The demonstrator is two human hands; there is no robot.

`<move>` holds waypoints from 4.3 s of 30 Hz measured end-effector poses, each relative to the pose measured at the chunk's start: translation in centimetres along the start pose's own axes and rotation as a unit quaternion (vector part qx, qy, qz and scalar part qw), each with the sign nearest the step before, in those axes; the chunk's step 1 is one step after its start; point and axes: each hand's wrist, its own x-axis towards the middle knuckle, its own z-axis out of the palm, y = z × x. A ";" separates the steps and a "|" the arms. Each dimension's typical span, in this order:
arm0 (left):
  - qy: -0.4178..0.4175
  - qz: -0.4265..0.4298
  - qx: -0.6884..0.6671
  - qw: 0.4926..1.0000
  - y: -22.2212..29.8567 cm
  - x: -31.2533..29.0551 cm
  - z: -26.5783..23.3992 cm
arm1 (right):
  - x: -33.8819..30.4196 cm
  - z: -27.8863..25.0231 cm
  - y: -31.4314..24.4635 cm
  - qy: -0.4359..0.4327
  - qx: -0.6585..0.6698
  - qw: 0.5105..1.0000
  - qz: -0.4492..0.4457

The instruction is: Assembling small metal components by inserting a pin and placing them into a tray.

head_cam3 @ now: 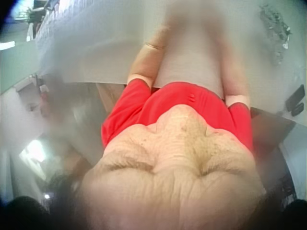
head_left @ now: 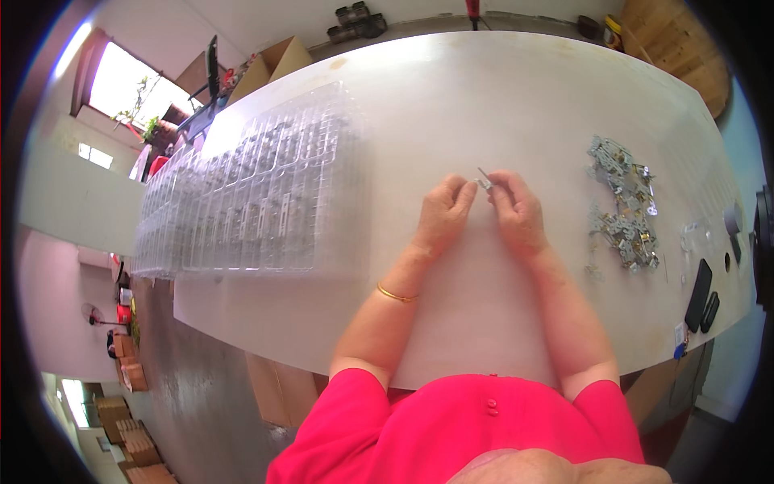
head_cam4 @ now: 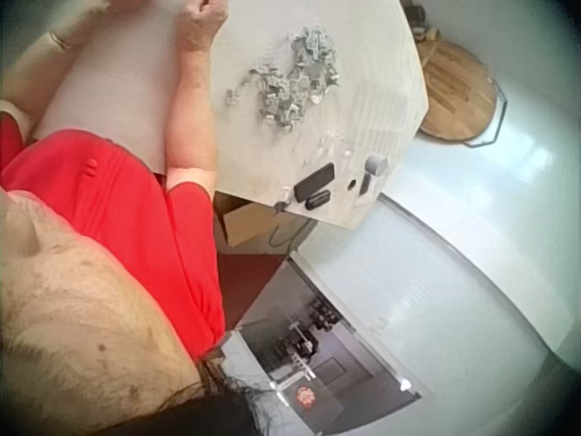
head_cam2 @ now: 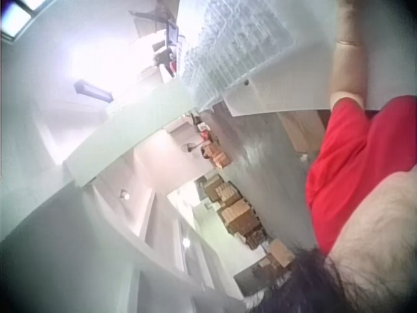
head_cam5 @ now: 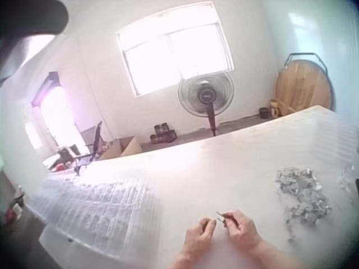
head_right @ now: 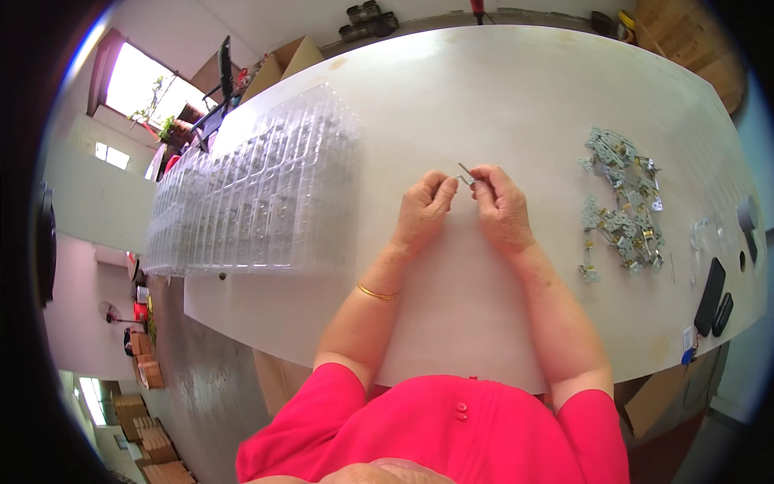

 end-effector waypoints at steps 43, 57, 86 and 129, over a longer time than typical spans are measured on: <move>-0.077 -0.092 -0.200 0.972 0.5 0.0 -1.3 | 0.0 -0.2 -1.0 0.003 -0.030 0.998 0.048; -0.123 -0.052 -0.113 0.985 0.7 0.0 -1.4 | 1.6 -2.2 -0.9 -0.123 0.204 0.964 0.122; -0.188 -0.178 -0.407 0.876 -0.5 0.5 -1.9 | 0.9 -1.2 0.3 -0.033 0.272 0.958 0.090; -0.027 -0.088 -0.157 0.983 0.7 -0.3 -1.2 | 0.0 -0.1 -1.9 -0.034 0.101 0.990 0.093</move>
